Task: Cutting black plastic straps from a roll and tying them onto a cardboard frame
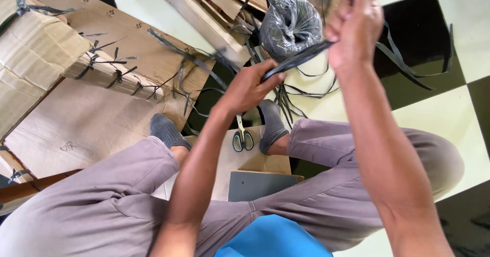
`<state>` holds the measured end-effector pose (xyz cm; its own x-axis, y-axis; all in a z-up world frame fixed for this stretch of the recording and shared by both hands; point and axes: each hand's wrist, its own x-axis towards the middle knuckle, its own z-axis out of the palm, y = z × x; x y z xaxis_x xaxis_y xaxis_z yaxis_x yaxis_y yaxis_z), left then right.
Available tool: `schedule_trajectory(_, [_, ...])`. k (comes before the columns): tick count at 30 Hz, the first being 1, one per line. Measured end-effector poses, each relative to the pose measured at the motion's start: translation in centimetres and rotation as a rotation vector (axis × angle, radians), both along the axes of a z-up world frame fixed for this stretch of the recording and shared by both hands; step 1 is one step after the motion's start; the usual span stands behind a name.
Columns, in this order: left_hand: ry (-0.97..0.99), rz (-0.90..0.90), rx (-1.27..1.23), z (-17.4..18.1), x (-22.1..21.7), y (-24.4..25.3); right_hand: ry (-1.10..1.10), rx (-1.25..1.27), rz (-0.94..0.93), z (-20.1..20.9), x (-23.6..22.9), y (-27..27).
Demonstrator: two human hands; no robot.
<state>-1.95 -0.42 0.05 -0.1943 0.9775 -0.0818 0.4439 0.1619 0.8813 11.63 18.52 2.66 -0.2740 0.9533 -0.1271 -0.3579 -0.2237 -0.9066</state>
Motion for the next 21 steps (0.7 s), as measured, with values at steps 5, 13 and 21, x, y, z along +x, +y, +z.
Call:
schedule_trajectory(5, [0.079,-0.127,-0.112,-1.0,-2.6,-0.6,-0.246,-0.018,-0.231,-2.7,7.5,7.3])
schedule_trajectory(13, [-0.05,-0.24,-0.301,-3.9,-3.6,0.3,-0.664,-0.228,-0.441,-5.4,21.6,16.8])
schedule_trajectory(21, [0.019,-0.234,-0.195,-11.4,3.6,4.2,-0.599,0.083,-0.486,-6.4,30.4,14.7])
